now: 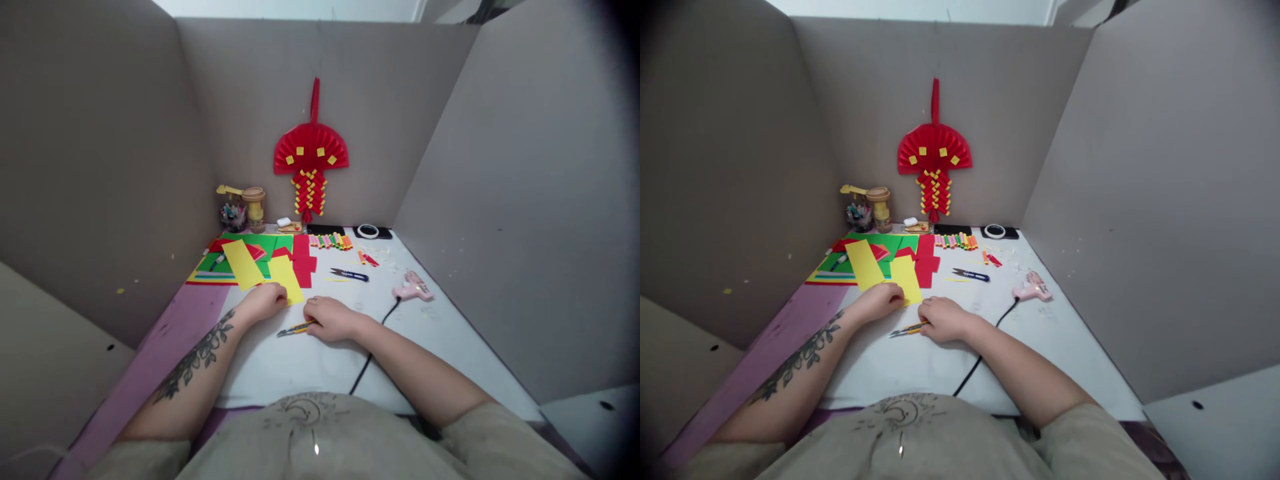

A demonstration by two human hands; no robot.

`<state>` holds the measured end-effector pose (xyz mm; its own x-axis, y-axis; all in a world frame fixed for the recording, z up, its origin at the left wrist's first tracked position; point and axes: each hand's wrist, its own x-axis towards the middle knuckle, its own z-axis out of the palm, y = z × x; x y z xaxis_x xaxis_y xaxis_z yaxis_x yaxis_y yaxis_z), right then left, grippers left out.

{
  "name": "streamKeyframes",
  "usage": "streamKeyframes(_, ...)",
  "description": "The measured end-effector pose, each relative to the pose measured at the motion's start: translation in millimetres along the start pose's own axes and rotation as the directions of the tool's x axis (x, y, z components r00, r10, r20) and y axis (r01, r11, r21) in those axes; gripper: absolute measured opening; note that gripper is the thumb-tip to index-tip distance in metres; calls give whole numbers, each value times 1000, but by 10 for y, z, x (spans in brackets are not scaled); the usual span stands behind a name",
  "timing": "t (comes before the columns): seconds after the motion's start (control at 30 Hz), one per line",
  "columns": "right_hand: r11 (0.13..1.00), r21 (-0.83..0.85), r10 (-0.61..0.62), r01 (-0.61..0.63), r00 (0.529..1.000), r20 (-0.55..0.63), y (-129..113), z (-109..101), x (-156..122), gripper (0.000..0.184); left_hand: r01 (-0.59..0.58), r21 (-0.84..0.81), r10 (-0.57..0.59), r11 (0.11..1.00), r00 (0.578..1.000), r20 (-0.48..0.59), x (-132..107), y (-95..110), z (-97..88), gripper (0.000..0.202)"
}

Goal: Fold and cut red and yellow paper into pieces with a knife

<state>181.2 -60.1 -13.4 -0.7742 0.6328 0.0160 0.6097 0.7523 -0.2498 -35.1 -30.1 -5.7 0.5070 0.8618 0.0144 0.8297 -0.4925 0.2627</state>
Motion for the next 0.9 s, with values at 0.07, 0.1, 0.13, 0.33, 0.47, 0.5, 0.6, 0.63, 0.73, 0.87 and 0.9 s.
streamKeyframes(0.07,993,-4,114,-114,993,-26,107,-64,-36,16,-4,-30,4,1000,1000,9,12,-43,31,16)
streamKeyframes(0.1,981,-17,190,-191,980,-55,167,-98,-52,16,-1,-43,2,999,1000,19,17,-66,40,15)
streamKeyframes(0.13,963,-37,263,-267,961,-86,227,-128,-65,15,2,-57,0,998,1000,29,21,-88,47,14)
streamKeyframes(0.33,907,-111,398,-405,914,-82,476,-146,-70,13,-22,-130,29,991,998,50,34,-135,54,14)
streamKeyframes(0.47,931,-99,345,-353,935,-87,522,-79,-71,12,-70,-138,75,988,997,32,38,-117,49,25)
streamKeyframes(0.5,935,-88,335,-343,937,-100,521,-62,-69,12,-70,-136,76,988,997,36,39,-114,49,28)
streamKeyframes(0.6,953,-34,294,-301,947,-133,501,-15,-42,16,-66,-131,73,989,996,48,42,-120,58,33)
streamKeyframes(0.63,959,-19,278,-283,950,-139,491,0,-27,16,-71,-133,78,989,996,49,42,-125,61,35)
streamKeyframes(0.73,971,5,236,-237,962,-136,474,34,19,14,-117,-126,128,985,988,81,35,-133,62,39)
streamKeyframes(0.87,977,-12,210,-213,968,-140,492,48,34,14,-163,-77,173,984,973,152,10,-108,32,35)
streamKeyframes(0.9,976,-22,210,-215,967,-142,501,49,31,14,-163,-65,172,984,972,160,5,-97,25,34)
